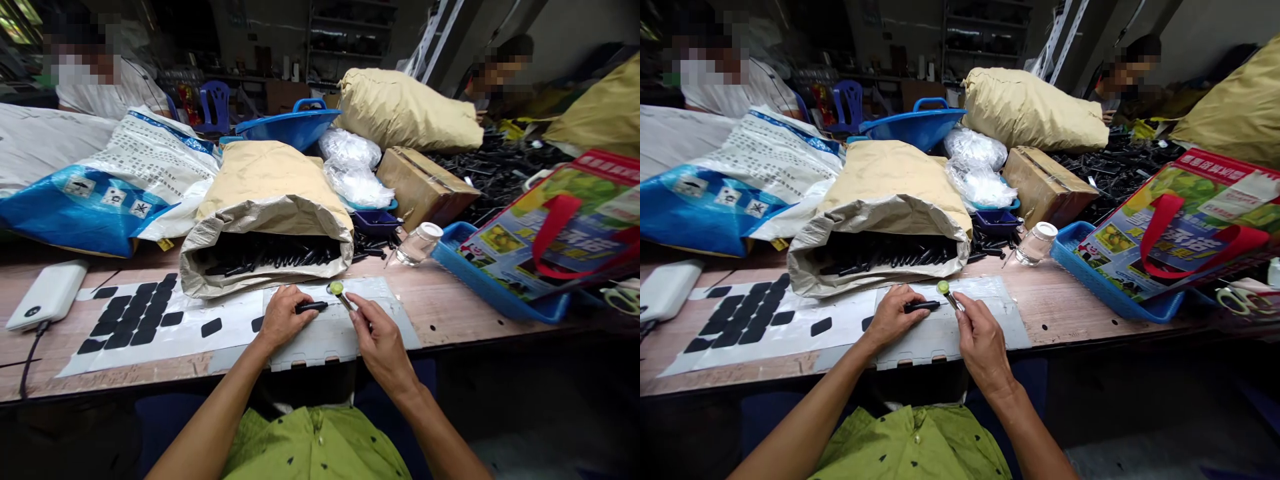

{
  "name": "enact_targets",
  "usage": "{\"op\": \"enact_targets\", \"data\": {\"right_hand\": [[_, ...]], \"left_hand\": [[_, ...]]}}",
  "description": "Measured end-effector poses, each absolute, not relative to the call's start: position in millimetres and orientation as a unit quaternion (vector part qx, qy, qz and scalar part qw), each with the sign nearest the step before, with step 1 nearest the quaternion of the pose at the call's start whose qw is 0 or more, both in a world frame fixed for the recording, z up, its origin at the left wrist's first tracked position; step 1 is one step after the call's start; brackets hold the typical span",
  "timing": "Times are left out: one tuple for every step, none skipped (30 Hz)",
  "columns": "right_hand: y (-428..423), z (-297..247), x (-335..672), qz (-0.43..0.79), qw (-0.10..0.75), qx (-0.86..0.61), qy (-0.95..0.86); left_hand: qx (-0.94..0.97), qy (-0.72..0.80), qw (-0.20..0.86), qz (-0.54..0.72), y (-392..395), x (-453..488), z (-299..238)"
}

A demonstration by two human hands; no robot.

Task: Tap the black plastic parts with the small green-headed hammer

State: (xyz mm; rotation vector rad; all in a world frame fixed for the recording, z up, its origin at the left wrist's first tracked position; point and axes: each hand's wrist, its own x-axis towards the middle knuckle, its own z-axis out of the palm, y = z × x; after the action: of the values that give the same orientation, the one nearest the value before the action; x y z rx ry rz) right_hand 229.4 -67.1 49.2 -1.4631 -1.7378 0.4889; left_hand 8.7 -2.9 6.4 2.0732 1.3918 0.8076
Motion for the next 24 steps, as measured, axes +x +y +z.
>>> {"op": "enact_targets", "data": {"right_hand": [[-71, 47, 225, 0.201, 0.392, -0.574, -0.690], [-75, 45, 222, 0.205, 0.389, -0.572, -0.693], [-78, 43, 220, 0.204, 0.386, -0.572, -0.695], [-80, 40, 219, 0.200, 0.380, -0.574, -0.697], [-81, 38, 218, 0.196, 0.372, -0.579, -0.698], [-82, 36, 218, 0.192, 0.364, -0.585, -0.699], [-82, 35, 218, 0.190, 0.356, -0.590, -0.699], [-82, 35, 218, 0.189, 0.354, -0.593, -0.698], [-81, 35, 217, 0.191, 0.355, -0.593, -0.697], [-81, 36, 217, 0.193, 0.361, -0.590, -0.695], [-80, 37, 215, 0.195, 0.370, -0.585, -0.695], [-80, 39, 213, 0.196, 0.378, -0.579, -0.695], [-80, 40, 211, 0.197, 0.384, -0.573, -0.697], [-80, 40, 208, 0.198, 0.384, -0.568, -0.701], [-80, 39, 206, 0.201, 0.380, -0.565, -0.704], [-80, 38, 204, 0.205, 0.373, -0.565, -0.708], [-81, 37, 203, 0.210, 0.364, -0.565, -0.710], [-80, 35, 202, 0.214, 0.358, -0.567, -0.710], [-79, 34, 203, 0.217, 0.357, -0.568, -0.709], [-77, 34, 205, 0.216, 0.362, -0.570, -0.705], [-74, 34, 209, 0.211, 0.370, -0.572, -0.701], [-71, 34, 215, 0.199, 0.379, -0.578, -0.695], [-66, 35, 222, 0.182, 0.385, -0.588, -0.688], [-60, 35, 231, 0.160, 0.385, -0.603, -0.680]], "left_hand": [[0.763, 0.513, 0.257, 0.298, -3, 9, 7], [0.762, 0.514, 0.257, 0.299, -3, 9, 7], [0.761, 0.514, 0.257, 0.300, -3, 9, 7], [0.761, 0.515, 0.256, 0.300, -3, 9, 7], [0.762, 0.515, 0.254, 0.300, -3, 9, 7], [0.762, 0.515, 0.254, 0.300, -3, 9, 7], [0.762, 0.515, 0.253, 0.299, -2, 9, 7], [0.762, 0.516, 0.253, 0.299, -2, 9, 7], [0.762, 0.516, 0.255, 0.298, -2, 9, 7], [0.762, 0.515, 0.257, 0.297, -2, 9, 8], [0.762, 0.514, 0.261, 0.296, -2, 9, 8], [0.761, 0.513, 0.264, 0.296, -2, 9, 8], [0.759, 0.514, 0.266, 0.297, -2, 9, 8], [0.758, 0.515, 0.268, 0.297, -2, 9, 8], [0.757, 0.516, 0.269, 0.296, -3, 9, 8], [0.756, 0.518, 0.270, 0.295, -3, 9, 9], [0.756, 0.518, 0.271, 0.293, -3, 9, 9], [0.756, 0.518, 0.272, 0.292, -3, 9, 10], [0.756, 0.518, 0.273, 0.293, -3, 9, 10], [0.755, 0.518, 0.273, 0.295, -3, 9, 10], [0.754, 0.519, 0.272, 0.297, -3, 10, 11], [0.753, 0.520, 0.270, 0.300, -3, 10, 11], [0.752, 0.521, 0.268, 0.301, -3, 10, 11], [0.752, 0.522, 0.265, 0.302, -3, 10, 11]]}}
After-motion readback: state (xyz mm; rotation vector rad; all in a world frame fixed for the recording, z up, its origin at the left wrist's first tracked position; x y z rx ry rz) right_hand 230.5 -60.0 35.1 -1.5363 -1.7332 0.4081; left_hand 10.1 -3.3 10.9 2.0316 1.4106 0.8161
